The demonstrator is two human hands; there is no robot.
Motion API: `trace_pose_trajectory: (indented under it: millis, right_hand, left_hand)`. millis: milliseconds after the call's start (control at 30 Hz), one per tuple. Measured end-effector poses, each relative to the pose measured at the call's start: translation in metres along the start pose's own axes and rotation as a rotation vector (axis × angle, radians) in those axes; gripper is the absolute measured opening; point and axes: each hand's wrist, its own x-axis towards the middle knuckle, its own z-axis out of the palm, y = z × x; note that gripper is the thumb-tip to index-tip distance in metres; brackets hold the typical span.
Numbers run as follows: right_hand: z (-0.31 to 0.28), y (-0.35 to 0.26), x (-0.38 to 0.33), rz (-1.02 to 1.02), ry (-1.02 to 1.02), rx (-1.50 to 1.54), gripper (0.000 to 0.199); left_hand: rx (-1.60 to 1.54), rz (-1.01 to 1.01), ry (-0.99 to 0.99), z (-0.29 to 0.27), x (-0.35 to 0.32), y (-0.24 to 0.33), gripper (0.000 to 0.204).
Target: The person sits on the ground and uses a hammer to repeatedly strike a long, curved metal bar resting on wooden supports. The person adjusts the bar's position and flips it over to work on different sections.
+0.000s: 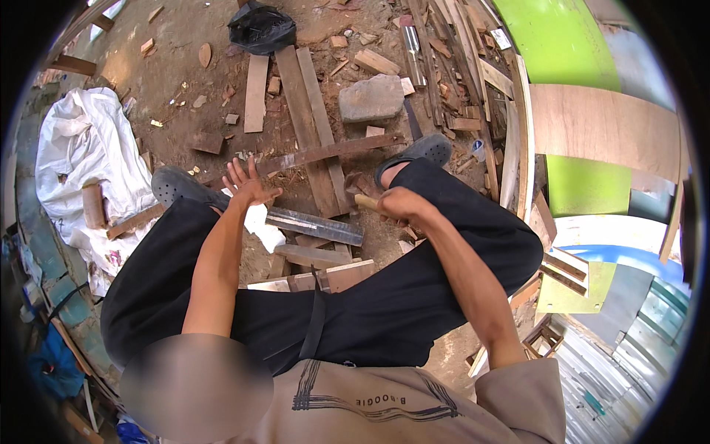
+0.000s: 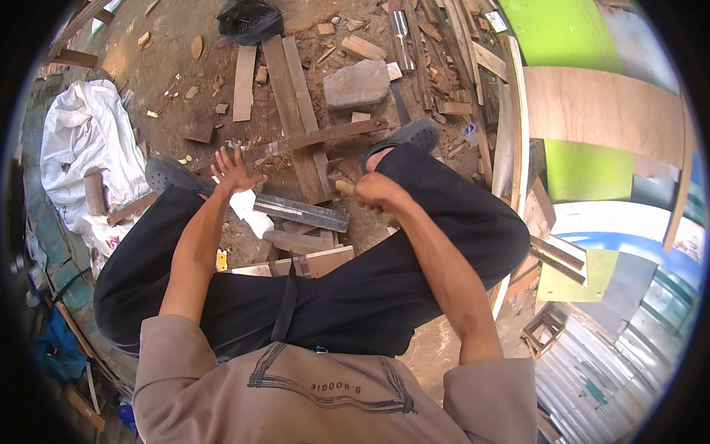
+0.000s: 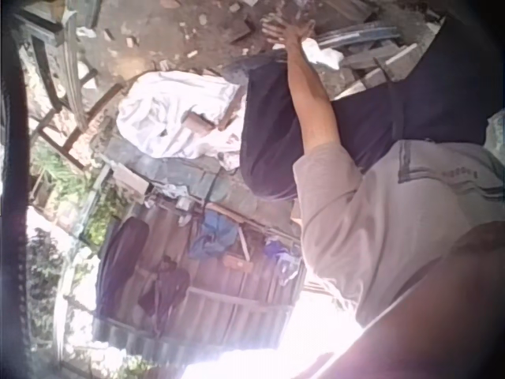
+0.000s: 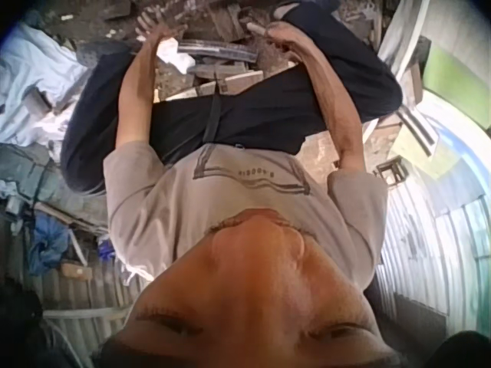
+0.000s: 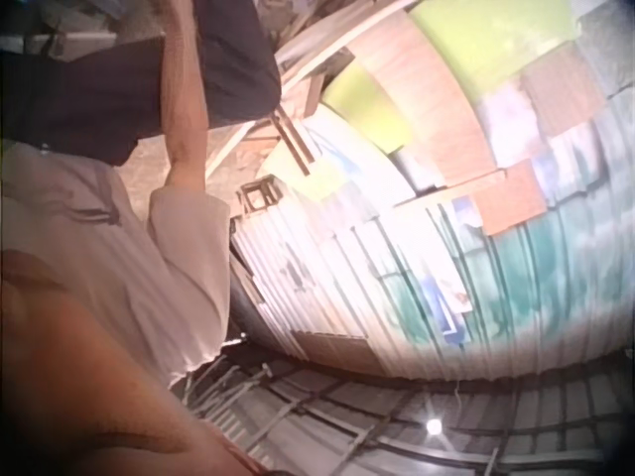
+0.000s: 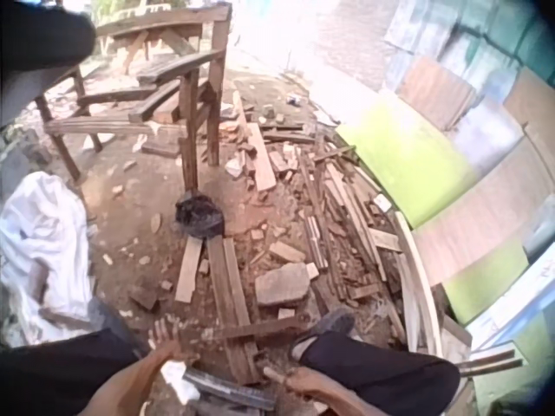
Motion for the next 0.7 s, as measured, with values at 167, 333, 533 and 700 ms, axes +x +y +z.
trace_pose_trajectory:
  millis: [167,333,533,700]
  right_hand:
    - [-0.067,-0.002,0.006,0.031,-0.015,0.150,0.026]
    - [-0.145,0.000,0.029,0.141,-0.144,0.351,0.029]
    - [-0.198,-0.005,0.060,0.222,-0.321,0.391,0.027]
    - [-0.231,0.006,0.070,0.274,-0.301,0.479,0.027]
  left_hand:
    - [0.028,0.005,-0.018,-0.006,-0.002,-0.002,0.144]
    - [0.015,0.022,-0.046,-0.013,-0.003,0.002,0.144]
    - [0.015,0.003,-0.078,-0.016,-0.008,-0.001,0.144]
    - [0.001,0.012,-0.099,-0.020,-0.011,0.001,0.141]
